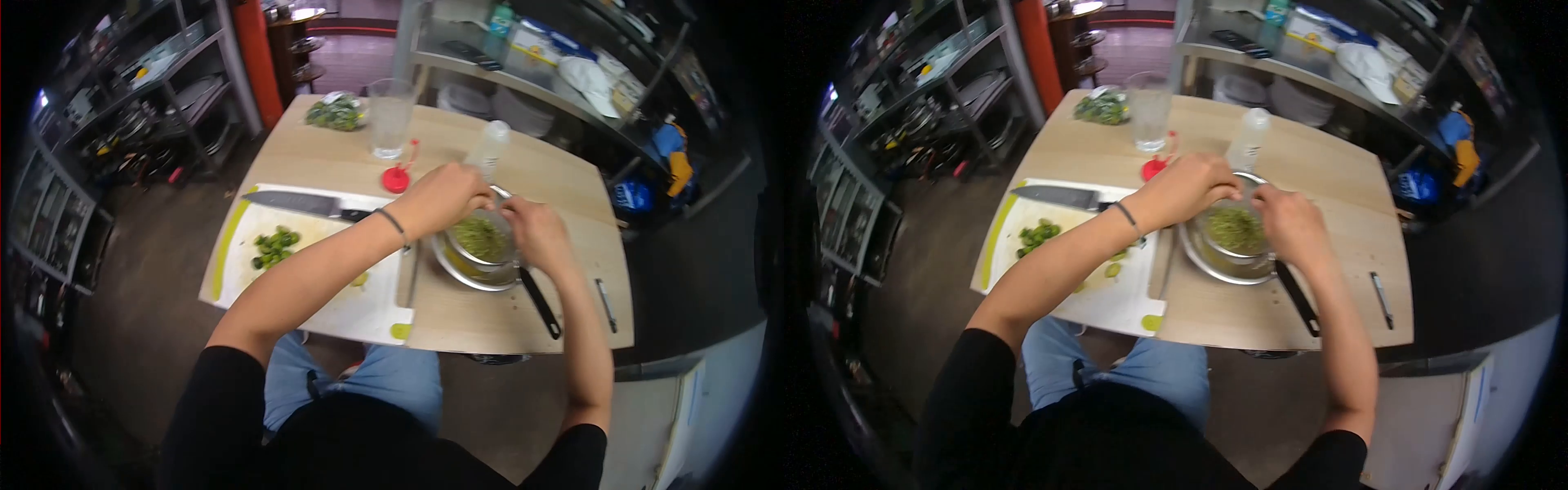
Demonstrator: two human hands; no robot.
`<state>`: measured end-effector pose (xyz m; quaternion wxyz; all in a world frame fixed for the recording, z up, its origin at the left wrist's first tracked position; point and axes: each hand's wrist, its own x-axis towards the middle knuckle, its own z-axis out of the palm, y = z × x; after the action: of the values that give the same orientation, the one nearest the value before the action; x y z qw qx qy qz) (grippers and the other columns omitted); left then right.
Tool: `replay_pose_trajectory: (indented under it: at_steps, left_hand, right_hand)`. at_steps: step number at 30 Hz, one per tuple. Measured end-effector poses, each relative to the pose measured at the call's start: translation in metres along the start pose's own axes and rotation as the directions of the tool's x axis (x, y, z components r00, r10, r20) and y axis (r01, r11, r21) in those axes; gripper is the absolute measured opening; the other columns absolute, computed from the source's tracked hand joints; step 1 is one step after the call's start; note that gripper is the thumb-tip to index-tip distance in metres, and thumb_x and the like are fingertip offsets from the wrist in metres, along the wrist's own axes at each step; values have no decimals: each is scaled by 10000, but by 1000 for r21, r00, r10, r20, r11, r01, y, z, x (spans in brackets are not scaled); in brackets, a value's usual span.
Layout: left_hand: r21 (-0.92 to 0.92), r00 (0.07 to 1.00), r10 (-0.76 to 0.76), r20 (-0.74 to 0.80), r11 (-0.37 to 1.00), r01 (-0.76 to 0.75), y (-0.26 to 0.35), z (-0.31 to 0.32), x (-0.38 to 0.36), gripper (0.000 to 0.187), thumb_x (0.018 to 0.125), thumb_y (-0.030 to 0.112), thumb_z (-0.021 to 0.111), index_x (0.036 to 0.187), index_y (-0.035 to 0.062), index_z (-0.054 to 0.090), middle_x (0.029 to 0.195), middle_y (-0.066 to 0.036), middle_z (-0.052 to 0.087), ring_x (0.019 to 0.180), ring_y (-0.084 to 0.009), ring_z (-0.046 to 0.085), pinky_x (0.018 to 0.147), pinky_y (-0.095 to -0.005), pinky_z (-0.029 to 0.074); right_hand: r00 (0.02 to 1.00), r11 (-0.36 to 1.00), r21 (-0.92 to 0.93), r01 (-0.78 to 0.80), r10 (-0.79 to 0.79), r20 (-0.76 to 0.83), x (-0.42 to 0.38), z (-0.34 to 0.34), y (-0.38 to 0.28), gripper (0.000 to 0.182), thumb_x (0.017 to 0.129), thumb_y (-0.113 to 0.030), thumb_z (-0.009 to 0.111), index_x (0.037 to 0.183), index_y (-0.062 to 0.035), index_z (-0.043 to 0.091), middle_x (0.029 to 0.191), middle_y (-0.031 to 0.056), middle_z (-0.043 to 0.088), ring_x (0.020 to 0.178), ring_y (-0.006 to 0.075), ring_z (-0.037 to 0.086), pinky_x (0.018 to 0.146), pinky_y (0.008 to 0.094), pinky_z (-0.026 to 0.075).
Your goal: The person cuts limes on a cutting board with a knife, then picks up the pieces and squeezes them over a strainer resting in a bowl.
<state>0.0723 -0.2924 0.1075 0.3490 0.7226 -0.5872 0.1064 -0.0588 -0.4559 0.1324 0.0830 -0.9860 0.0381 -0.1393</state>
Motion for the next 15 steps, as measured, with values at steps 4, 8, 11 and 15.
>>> replay_pose_trajectory:
  at_steps: [4,8,11,15]
  left_hand:
    - [-111,995,-51,-83,993,42,-10,-51,-29,170,813,179,745,930,56,756,864,-114,668,841,-287,630,760,-373,499]
    - [-32,962,-274,-5,961,274,-33,-96,-74,204,789,178,785,940,43,756,889,-126,686,772,-290,639,725,-354,514]
    - [20,937,-338,93,941,337,-59,-95,-112,233,789,183,792,948,18,750,880,-143,696,747,-291,656,705,-362,523]
    - [18,885,-431,178,900,435,-68,-87,-135,238,806,178,774,956,-4,742,897,-182,711,802,-301,684,732,-366,534]
  right_hand:
    - [993,993,-1,119,-119,5,6,-6,-23,148,932,-212,597,987,-103,680,922,160,694,859,366,668,726,491,525]
    - [957,952,105,288,-289,-13,13,4,-77,161,922,-211,608,1006,-97,684,959,137,677,868,340,670,737,469,538]
    - [918,926,150,346,-367,152,14,50,-122,179,895,-216,649,996,-71,676,942,131,677,888,337,657,767,440,530]
    - [879,925,35,378,-370,300,27,97,-155,220,897,-259,647,992,-62,664,907,125,681,843,292,699,714,431,561]
